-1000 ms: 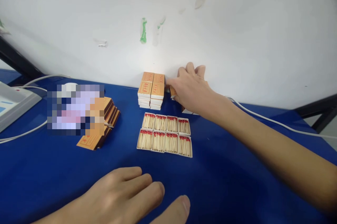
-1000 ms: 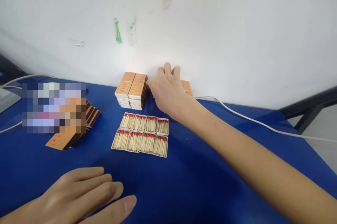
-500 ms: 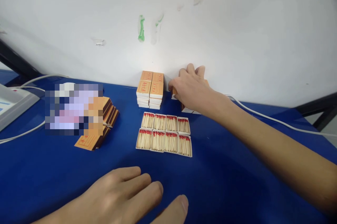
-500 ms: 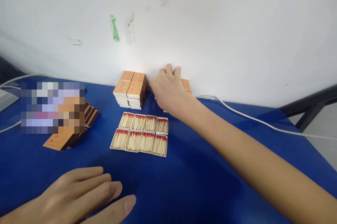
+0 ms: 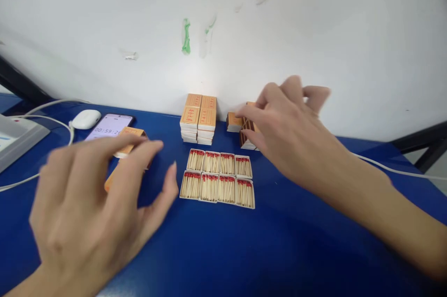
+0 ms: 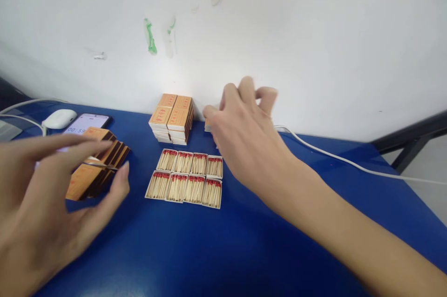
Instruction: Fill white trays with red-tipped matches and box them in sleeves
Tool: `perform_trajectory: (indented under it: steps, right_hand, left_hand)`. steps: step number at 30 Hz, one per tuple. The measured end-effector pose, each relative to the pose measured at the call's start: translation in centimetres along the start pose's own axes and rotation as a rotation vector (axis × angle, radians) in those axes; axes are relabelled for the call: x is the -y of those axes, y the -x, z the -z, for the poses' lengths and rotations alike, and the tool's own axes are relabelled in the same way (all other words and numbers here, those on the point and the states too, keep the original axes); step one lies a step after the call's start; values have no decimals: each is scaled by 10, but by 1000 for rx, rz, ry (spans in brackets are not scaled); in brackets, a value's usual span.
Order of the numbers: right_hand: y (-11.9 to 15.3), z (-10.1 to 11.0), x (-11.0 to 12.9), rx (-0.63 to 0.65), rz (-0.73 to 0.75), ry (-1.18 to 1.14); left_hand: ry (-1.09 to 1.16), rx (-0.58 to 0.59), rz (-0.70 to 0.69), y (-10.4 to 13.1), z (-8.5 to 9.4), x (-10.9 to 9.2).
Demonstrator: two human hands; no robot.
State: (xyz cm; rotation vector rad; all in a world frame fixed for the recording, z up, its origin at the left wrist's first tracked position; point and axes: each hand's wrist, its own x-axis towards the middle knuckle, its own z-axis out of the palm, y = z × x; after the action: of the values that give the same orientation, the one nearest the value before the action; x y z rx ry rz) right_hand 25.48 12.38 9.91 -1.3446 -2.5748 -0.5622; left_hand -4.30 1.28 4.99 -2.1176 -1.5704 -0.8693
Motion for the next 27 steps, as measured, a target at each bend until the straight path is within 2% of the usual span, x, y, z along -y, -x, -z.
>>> perform_trajectory:
  steps: [3,5,7,12,19,22,27]
  right_hand:
    - [39,8,2,-120,-43,-29]
    - [64,6,5,-174,-61,-79]
    - [85,1,9,-203,-68,-175]
    - [114,-12,13,-155,-74,-389]
    - [123,-27,25,-116,-69,-658]
    - [126,-34,31,-103,-35,-703]
    - [127,-37,33,-68,-7,-693]
  left_hand:
    - [-323,167,91,-18,0,7]
    - [-417,283,159,-29,-1,10]
    - [-460,339,185,-35,-2,12]
    - [-467,262,145,-32,0,14]
    - [-577,252,81,-30,-6,24]
    - [-625,204,66,-32,-13,27]
    - [-566,203,107,-28,-16,31]
